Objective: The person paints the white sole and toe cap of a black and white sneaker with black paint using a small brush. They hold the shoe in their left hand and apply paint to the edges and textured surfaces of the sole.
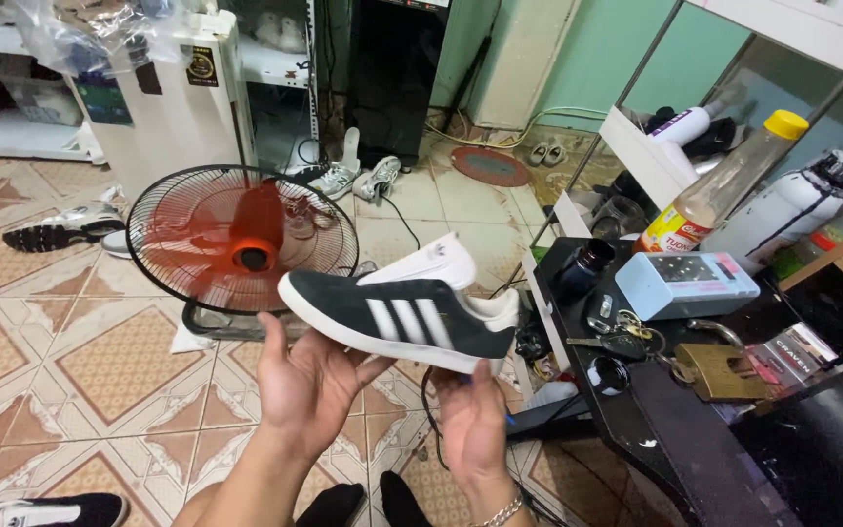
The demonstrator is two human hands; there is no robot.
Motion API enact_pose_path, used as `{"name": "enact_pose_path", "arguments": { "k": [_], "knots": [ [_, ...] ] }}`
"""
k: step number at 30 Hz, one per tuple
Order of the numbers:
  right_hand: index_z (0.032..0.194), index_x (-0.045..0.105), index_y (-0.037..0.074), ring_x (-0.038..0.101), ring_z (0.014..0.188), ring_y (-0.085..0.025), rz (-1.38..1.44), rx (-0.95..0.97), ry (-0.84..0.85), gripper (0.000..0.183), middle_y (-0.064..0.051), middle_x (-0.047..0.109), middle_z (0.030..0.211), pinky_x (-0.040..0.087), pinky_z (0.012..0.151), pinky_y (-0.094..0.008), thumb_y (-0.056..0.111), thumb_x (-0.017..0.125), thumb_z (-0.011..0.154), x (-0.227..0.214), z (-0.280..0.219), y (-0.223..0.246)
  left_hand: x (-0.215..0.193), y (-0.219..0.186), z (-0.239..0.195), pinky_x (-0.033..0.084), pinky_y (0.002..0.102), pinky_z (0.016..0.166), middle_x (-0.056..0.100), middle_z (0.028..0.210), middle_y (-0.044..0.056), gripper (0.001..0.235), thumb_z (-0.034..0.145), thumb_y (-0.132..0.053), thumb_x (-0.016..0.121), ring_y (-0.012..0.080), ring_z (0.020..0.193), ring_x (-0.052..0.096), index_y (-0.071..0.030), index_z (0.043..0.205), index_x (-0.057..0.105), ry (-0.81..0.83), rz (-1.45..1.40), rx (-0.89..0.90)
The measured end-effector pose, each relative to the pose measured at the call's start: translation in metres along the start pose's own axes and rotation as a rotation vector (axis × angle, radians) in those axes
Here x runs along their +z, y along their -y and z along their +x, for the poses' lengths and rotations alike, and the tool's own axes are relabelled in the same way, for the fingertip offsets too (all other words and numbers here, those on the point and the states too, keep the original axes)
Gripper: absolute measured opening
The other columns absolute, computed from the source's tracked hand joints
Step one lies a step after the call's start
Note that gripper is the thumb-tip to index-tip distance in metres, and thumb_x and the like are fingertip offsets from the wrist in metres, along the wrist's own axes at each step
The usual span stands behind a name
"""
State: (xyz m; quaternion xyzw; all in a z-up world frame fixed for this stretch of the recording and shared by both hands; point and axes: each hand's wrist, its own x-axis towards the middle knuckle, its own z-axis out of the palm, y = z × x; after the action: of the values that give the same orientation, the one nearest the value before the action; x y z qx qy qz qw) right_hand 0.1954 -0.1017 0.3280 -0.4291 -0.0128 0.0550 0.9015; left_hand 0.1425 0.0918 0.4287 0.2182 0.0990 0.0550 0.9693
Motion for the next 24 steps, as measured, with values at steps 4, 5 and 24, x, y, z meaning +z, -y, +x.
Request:
{"name": "enact_pose_path", "arguments": {
  "k": [4, 5, 24],
  "knots": [
    [0.144, 0.052, 0.006, 0.055, 0.129, -0.029, 0.196, 0.166, -0.086, 0.087, -0.011, 0.064, 0.139, 0.039, 0.112, -0.040, 0.066, 0.060, 0.082, 0.011, 0.012, 0.020, -0.040, 0.013, 0.017, 0.058, 0.045, 0.089, 0.070, 0.129, 0.018, 0.061, 0.104, -0.048, 0.038, 0.0317, 0.107, 0.073, -0.001, 0.135, 0.060, -0.041, 0.056, -0.191],
    [0.144, 0.052, 0.006, 0.055, 0.129, -0.029, 0.195, 0.162, -0.087, 0.087, -0.011, 0.064, 0.139, 0.039, 0.112, -0.040, 0.066, 0.060, 0.082, 0.016, 0.013, 0.026, -0.052, 0.020, 0.021, 0.058, 0.045, 0.089, 0.070, 0.129, 0.018, 0.061, 0.104, -0.048, 0.038, 0.0317, 0.107, 0.073, -0.001, 0.135, 0.060, -0.038, 0.056, -0.194],
    [0.141, 0.056, 0.005, 0.062, 0.116, -0.023, -0.069, 0.098, -0.002, 0.062, -0.007, 0.068, 0.131, 0.046, 0.100, -0.036, 0.049, 0.048, 0.098, 0.004, 0.056, 0.008, -0.018, 0.023, -0.009, 0.063, 0.045, 0.073, 0.069, 0.114, 0.029, 0.086, 0.101, -0.067, 0.028, 0.0408, 0.088, 0.073, 0.006, 0.136, 0.057, 0.264, -0.017, -0.566]
  ]
}}
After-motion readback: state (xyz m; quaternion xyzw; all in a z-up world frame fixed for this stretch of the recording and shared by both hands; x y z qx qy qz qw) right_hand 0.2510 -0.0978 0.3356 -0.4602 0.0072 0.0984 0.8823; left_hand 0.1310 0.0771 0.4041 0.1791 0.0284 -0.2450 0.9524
